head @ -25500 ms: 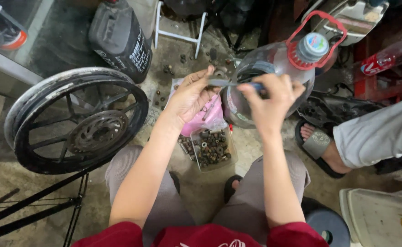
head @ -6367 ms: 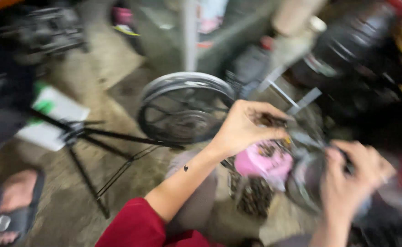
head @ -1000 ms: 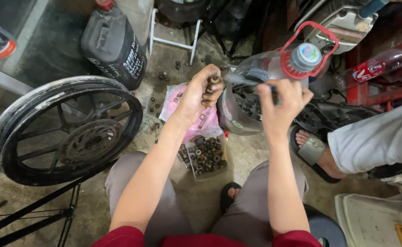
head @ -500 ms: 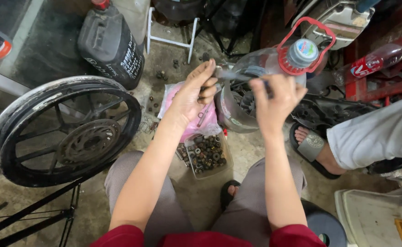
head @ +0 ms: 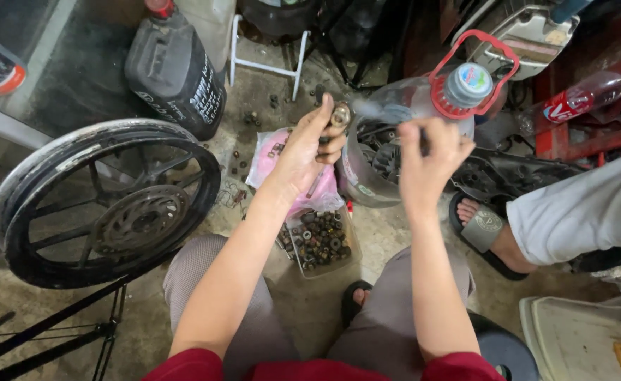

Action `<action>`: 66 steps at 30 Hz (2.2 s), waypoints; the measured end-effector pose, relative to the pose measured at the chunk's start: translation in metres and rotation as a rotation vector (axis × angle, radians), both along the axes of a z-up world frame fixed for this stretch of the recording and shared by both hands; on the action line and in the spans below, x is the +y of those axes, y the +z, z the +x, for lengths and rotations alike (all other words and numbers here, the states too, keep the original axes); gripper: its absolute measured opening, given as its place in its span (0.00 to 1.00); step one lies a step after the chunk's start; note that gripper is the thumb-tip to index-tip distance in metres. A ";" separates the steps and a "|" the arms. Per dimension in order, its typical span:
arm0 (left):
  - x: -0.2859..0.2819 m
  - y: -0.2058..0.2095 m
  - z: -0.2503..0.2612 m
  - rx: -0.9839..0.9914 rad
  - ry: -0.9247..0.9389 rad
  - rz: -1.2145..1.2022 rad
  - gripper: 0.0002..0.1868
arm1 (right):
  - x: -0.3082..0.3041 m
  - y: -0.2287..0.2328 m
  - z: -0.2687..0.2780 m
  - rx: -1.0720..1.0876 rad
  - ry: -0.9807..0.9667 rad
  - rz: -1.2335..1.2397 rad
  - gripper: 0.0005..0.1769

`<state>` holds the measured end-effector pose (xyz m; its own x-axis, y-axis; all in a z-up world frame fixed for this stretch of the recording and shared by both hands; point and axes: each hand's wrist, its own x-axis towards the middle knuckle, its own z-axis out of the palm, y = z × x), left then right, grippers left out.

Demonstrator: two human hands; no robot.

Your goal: The person sits on a low stool in a workshop and cleans small mechanical parts using a brush. They pick up each part from a pink plastic bag, scrub it with the brush, and place it into a clear plastic container. The person repeats this process for multiple items throughout the video.

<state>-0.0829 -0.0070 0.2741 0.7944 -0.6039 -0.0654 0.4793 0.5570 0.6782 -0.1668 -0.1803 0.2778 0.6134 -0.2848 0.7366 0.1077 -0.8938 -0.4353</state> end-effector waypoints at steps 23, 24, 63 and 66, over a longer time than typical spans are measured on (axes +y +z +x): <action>0.011 0.009 -0.005 -0.050 -0.072 -0.081 0.20 | 0.012 0.006 0.000 0.031 0.119 0.024 0.14; 0.012 0.014 -0.003 -0.057 -0.087 -0.091 0.21 | 0.006 0.006 0.005 0.005 0.043 0.011 0.13; 0.023 -0.019 0.010 -0.489 0.263 0.858 0.20 | -0.019 0.011 -0.009 -0.130 -0.156 -0.018 0.20; 0.020 -0.043 0.011 -0.736 -0.057 1.258 0.10 | -0.001 0.023 -0.016 -0.069 -0.110 -0.100 0.15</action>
<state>-0.0718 0.0127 0.2315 0.8585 -0.4868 -0.1613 -0.1836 -0.5853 0.7897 -0.1824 -0.1817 0.3008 0.5291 -0.2705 0.8042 0.0333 -0.9405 -0.3383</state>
